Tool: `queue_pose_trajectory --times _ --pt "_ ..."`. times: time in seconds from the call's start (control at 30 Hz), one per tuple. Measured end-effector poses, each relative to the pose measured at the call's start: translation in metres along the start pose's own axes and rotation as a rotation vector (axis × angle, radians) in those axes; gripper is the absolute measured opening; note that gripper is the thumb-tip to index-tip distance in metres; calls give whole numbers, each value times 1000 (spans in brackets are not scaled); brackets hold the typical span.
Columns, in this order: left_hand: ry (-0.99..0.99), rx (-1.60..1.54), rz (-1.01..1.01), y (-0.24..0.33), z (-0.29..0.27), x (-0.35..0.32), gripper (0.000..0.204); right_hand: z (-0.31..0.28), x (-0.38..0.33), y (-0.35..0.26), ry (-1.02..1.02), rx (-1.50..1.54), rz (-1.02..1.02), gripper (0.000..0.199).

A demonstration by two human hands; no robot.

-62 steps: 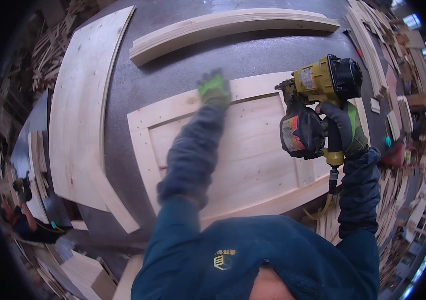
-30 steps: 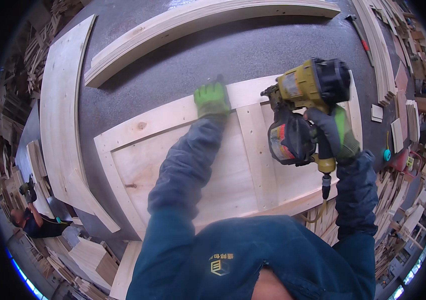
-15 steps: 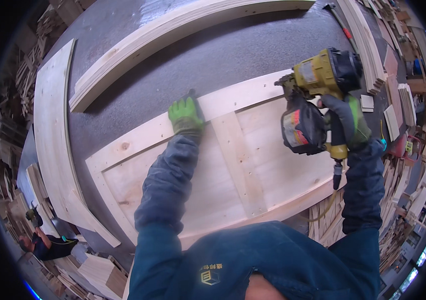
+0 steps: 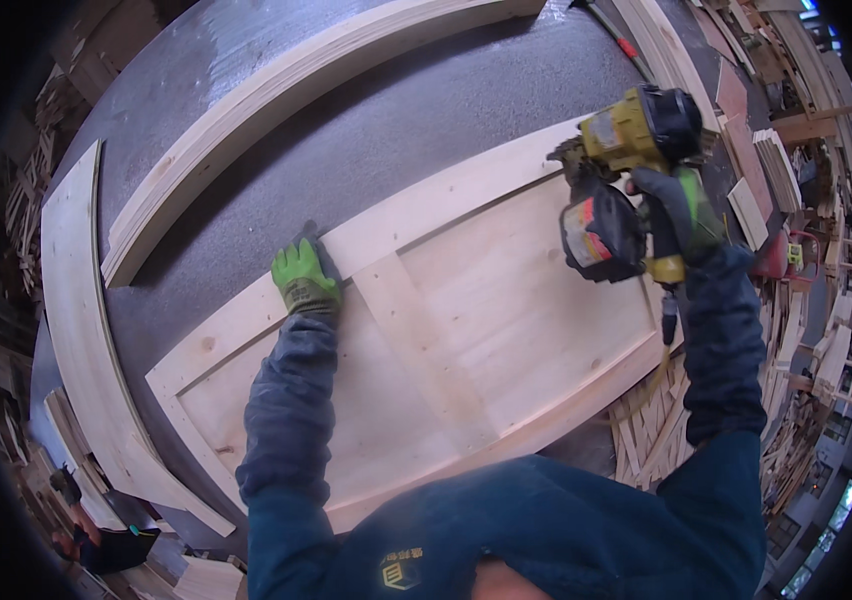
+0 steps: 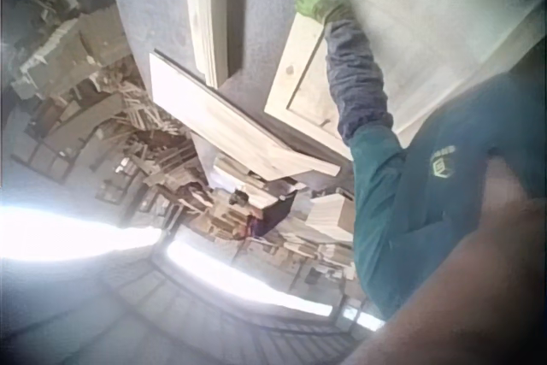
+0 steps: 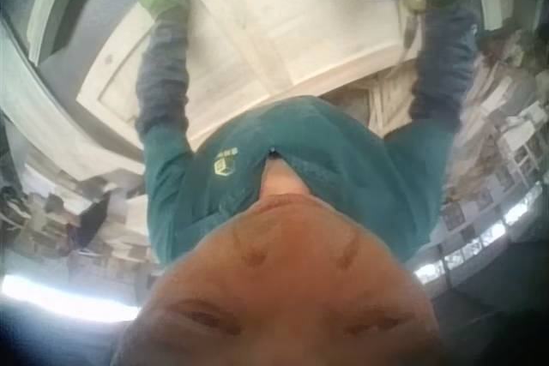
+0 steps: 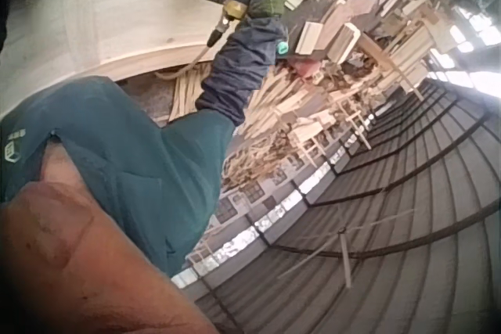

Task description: The person assembles wooden panels by placing wooden strips onto boards, fastening them with a nail gun, and stacking the finished panels onto a pallet.

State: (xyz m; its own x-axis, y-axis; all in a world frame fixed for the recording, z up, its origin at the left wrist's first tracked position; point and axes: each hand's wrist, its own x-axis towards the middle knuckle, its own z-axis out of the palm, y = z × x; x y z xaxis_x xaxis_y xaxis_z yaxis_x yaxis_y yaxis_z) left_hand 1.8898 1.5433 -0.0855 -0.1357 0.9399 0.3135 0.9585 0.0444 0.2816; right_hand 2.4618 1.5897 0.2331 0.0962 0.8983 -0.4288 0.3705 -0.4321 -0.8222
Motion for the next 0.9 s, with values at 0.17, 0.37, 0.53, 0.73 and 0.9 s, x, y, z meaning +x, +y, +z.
queue_pose_trajectory --times 0.17,0.37,0.53,0.73,0.9 --pt "-76 32 -66 -19 -13 -13 61 -33 -13 -29 10 279 36 25" --pt "-15 37 -14 -10 -11 -7 53 -86 7 -11 -9 185 -18 29" --pt "-1 52 25 -16 0 16 56 -65 60 14 -19 161 14 28" --pt "36 38 27 -32 2 7 58 -127 -28 48 44 466 -24 25" --pt "11 20 -19 -47 -10 19 56 -168 -103 120 383 -370 -110 48"
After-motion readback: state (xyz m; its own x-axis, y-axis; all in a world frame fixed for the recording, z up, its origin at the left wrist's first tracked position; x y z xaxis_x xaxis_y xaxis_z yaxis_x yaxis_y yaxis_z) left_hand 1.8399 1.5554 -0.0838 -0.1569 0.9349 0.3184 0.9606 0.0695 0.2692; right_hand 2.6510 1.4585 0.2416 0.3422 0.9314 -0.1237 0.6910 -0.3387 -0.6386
